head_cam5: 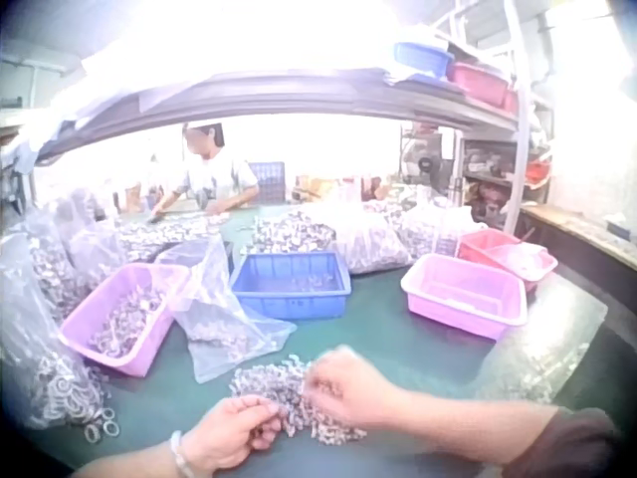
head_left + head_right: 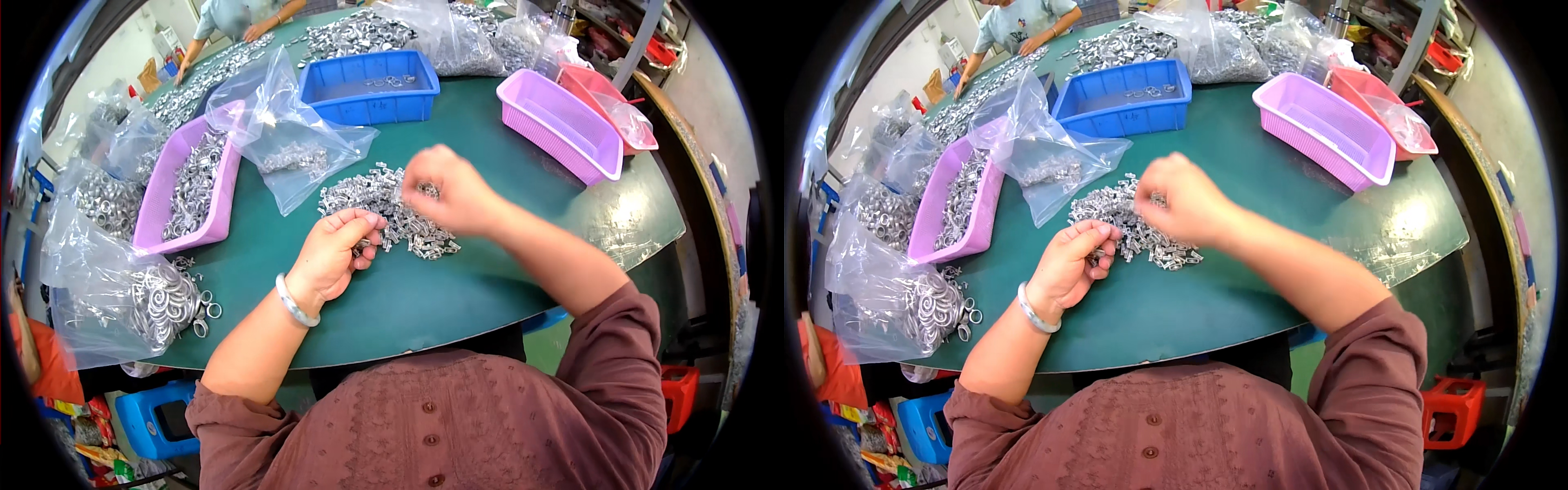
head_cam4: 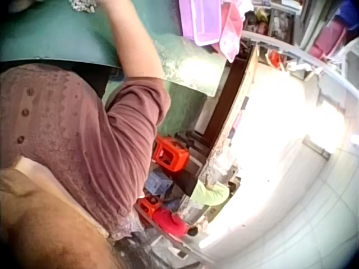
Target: The person receives metal components from a coworker, sits down at a workbench, and assembles the small metal parts together by hand.
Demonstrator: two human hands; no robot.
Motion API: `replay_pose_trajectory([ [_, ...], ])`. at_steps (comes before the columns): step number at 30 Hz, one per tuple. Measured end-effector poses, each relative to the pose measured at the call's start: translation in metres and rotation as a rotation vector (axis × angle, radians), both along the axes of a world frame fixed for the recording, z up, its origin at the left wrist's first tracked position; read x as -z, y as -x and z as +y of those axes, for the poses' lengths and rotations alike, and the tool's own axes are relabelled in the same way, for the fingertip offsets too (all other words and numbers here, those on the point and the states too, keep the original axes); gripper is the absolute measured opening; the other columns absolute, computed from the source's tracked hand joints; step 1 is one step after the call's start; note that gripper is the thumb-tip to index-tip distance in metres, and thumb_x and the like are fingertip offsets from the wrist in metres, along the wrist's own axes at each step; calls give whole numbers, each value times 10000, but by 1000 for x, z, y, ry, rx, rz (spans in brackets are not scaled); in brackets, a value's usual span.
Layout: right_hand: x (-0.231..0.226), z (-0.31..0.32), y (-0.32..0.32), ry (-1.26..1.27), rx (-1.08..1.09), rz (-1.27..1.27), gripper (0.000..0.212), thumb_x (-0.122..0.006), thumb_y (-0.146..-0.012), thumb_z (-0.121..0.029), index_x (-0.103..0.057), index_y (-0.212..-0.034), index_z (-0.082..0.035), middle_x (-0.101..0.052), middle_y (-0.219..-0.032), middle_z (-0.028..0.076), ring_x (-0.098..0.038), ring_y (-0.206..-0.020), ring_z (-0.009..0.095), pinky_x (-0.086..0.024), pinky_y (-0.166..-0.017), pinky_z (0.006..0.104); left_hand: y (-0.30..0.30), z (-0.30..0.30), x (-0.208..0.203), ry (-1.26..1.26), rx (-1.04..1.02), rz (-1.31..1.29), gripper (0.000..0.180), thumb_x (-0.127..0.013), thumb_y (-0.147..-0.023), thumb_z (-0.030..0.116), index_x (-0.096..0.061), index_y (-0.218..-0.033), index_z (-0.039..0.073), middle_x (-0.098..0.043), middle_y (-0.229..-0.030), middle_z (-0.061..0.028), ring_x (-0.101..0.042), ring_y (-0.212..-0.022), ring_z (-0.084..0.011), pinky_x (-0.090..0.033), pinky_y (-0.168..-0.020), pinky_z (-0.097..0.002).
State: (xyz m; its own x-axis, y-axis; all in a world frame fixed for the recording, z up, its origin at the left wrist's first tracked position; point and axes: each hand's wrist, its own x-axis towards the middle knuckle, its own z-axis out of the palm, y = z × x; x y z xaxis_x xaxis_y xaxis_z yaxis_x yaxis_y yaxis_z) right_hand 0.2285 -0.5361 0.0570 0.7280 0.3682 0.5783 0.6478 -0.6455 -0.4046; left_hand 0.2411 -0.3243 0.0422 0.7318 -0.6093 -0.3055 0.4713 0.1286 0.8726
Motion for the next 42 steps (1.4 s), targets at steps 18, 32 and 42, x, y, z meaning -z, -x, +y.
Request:
replay_pose_trajectory([
  [18,-26,-48,-15,13,295,130,246,-618,-736,-185,-607,-917,-19,-573,-896,151,-559,-869,296,-443,-767,363,-121,42,-137,195,-480,-455,162,-497,-864,129,-551,-879,-23,-543,-752,-65,-513,-645,-147,-443,-568,-241],
  [32,-2,-66,27,64,-8,336,170,-619,-731,-87,-609,-883,-12,-583,-800,113,-589,-714,207,-471,-638,305,-139,22,-131,-775,-580,-1208,247,-552,-848,236,-620,-951,23,-607,-869,-27,-513,-762,-84,-399,-719,-208],
  [42,11,-32,41,241,6,139,242,-643,-702,-156,-623,-936,-98,-597,-913,125,-559,-906,285,-449,-780,372,20,-21,-5,-1213,136,-1381,423,-638,-736,246,-558,-1093,35,-494,-1084,-162,-489,-1016,-323,-380,-911,-363],
])
